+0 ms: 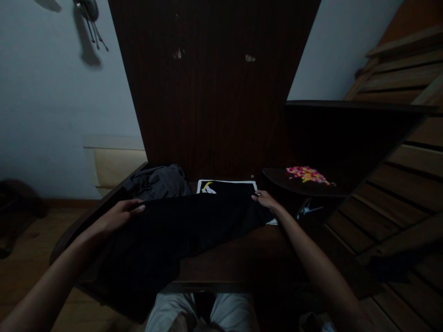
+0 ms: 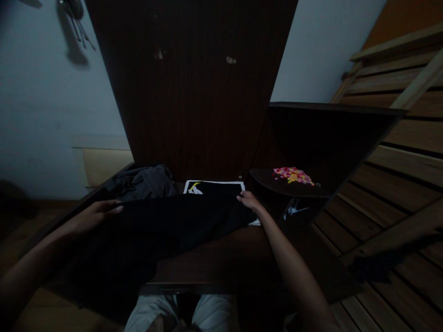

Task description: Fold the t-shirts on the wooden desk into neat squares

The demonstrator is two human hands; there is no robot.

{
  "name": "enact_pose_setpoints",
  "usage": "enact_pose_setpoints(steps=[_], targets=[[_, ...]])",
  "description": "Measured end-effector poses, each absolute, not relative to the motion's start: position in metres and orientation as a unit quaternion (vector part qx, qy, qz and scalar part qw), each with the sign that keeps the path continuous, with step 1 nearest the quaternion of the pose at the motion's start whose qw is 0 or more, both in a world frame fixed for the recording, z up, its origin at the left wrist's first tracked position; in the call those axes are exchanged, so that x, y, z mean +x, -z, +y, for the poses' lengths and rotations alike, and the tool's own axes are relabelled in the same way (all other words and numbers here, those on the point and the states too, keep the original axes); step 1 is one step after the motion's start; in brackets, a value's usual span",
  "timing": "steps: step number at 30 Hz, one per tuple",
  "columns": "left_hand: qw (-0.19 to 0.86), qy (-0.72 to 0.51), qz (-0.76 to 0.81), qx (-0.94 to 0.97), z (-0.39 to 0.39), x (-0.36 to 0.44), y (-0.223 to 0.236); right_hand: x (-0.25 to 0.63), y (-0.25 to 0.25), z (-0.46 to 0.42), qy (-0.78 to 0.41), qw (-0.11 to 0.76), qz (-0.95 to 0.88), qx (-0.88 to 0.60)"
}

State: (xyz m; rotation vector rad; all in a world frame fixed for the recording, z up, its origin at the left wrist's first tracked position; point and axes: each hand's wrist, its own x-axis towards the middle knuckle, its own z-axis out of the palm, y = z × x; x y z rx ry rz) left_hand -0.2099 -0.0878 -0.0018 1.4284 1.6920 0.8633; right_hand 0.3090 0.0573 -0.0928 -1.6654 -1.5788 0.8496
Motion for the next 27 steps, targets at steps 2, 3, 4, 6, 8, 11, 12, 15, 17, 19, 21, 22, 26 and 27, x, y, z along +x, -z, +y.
enact_pose_setpoints(steps=[2, 3, 4, 6, 8, 11, 12, 15, 17, 19, 21, 22, 26, 27], targets=[[0.329, -0.328, 0.665, 0.585, -0.075, -0.211, 0.000, 0.315, 0.091, 0.056, -0.327, 0.346, -0.604, -0.640], [0.302, -0.321, 0.671, 0.596, -0.068, -0.210, 0.003, 0.317, 0.091, 0.055, -0.323, 0.348, -0.602, -0.642], [0.279, -0.311, 0.680, 0.602, -0.063, -0.209, 0.009, 0.318, 0.090, 0.055, -0.319, 0.348, -0.599, -0.647], [0.267, -0.295, 0.694, 0.600, -0.056, -0.205, 0.025, 0.320, 0.090, 0.054, -0.319, 0.347, -0.588, -0.657], [0.297, -0.296, 0.701, 0.576, -0.057, -0.199, 0.040, 0.320, 0.090, 0.053, -0.322, 0.345, -0.580, -0.664], [0.357, -0.311, 0.709, 0.522, -0.065, -0.191, 0.053, 0.319, 0.092, 0.051, -0.324, 0.344, -0.579, -0.665], [0.371, -0.314, 0.709, 0.511, -0.068, -0.190, 0.055, 0.319, 0.092, 0.051, -0.323, 0.343, -0.580, -0.665], [0.371, -0.320, 0.701, 0.519, -0.071, -0.188, 0.057, 0.319, 0.093, 0.051, -0.322, 0.341, -0.581, -0.665], [0.350, -0.310, 0.687, 0.556, -0.069, -0.189, 0.057, 0.319, 0.094, 0.051, -0.322, 0.339, -0.582, -0.665], [0.329, -0.287, 0.668, 0.603, -0.068, -0.190, 0.057, 0.319, 0.094, 0.051, -0.322, 0.338, -0.582, -0.666], [0.289, -0.272, 0.660, 0.637, -0.068, -0.189, 0.057, 0.318, 0.094, 0.052, -0.322, 0.336, -0.581, -0.667], [0.265, -0.272, 0.662, 0.646, -0.069, -0.188, 0.056, 0.318, 0.095, 0.052, -0.322, 0.335, -0.581, -0.668], [0.263, -0.262, 0.663, 0.650, -0.072, -0.183, 0.054, 0.318, 0.095, 0.052, -0.321, 0.334, -0.581, -0.669], [0.286, -0.258, 0.653, 0.652, -0.073, -0.182, 0.053, 0.318, 0.096, 0.053, -0.320, 0.335, -0.582, -0.669]])
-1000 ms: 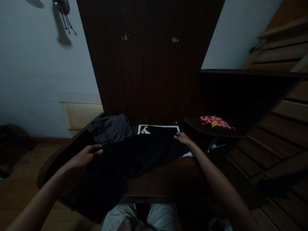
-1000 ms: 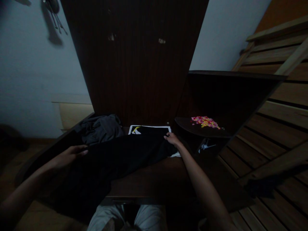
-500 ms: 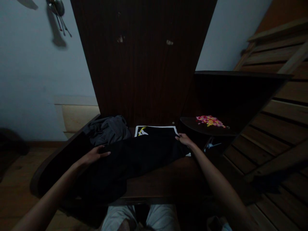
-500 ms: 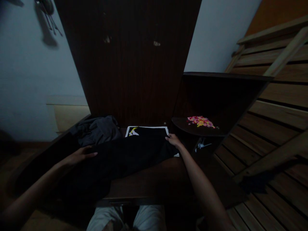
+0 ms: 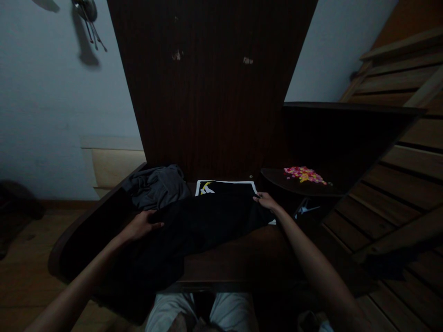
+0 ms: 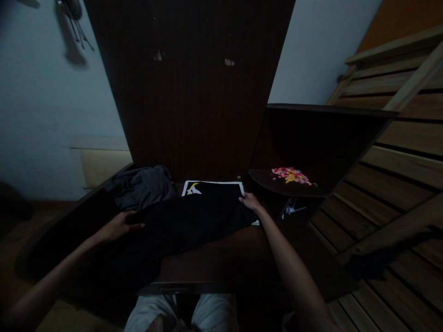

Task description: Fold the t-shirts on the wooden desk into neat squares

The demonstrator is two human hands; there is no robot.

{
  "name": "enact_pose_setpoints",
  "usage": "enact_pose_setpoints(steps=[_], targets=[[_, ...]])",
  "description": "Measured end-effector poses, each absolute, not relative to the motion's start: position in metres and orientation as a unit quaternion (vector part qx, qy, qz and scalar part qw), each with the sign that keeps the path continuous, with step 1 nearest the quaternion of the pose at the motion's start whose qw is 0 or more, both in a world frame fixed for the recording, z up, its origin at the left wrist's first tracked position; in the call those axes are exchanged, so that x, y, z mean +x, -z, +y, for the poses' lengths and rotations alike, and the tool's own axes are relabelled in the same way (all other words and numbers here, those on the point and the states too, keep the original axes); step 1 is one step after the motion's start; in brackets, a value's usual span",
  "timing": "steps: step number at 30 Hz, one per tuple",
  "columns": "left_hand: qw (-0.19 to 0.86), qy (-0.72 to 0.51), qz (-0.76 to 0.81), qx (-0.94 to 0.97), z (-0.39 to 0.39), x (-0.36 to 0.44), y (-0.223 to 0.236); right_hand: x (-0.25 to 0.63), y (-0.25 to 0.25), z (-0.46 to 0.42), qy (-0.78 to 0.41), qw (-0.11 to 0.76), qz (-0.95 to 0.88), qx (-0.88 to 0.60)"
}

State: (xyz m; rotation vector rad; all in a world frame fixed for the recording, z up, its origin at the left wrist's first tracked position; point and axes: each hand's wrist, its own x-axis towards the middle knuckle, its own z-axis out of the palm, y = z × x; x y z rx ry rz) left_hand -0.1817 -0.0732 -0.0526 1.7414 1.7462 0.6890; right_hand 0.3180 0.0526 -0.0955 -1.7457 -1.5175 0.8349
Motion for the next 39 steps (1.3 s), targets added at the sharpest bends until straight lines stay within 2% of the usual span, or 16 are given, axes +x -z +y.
enact_pose_setpoints(steps=[5, 12, 20, 27, 34, 36, 39], targets=[[0.378, -0.264, 0.603, 0.651, -0.079, -0.174, 0.046, 0.319, 0.096, 0.053, -0.313, 0.330, -0.586, -0.670], [0.487, -0.242, 0.617, 0.569, -0.085, -0.167, 0.041, 0.317, 0.095, 0.053, -0.317, 0.329, -0.586, -0.670], [0.565, -0.242, 0.620, 0.488, -0.092, -0.173, 0.025, 0.316, 0.095, 0.053, -0.315, 0.331, -0.581, -0.673], [0.497, -0.215, 0.658, 0.524, -0.082, -0.179, -0.015, 0.316, 0.094, 0.048, -0.316, 0.337, -0.589, -0.663], [0.400, -0.262, 0.629, 0.613, -0.043, -0.191, -0.060, 0.316, 0.092, 0.037, -0.328, 0.354, -0.591, -0.646], [0.324, -0.230, 0.652, 0.645, -0.029, -0.195, -0.071, 0.317, 0.092, 0.035, -0.318, 0.368, -0.589, -0.645], [0.225, -0.113, 0.686, 0.683, -0.009, -0.200, -0.080, 0.318, 0.095, 0.034, -0.294, 0.378, -0.590, -0.650]])
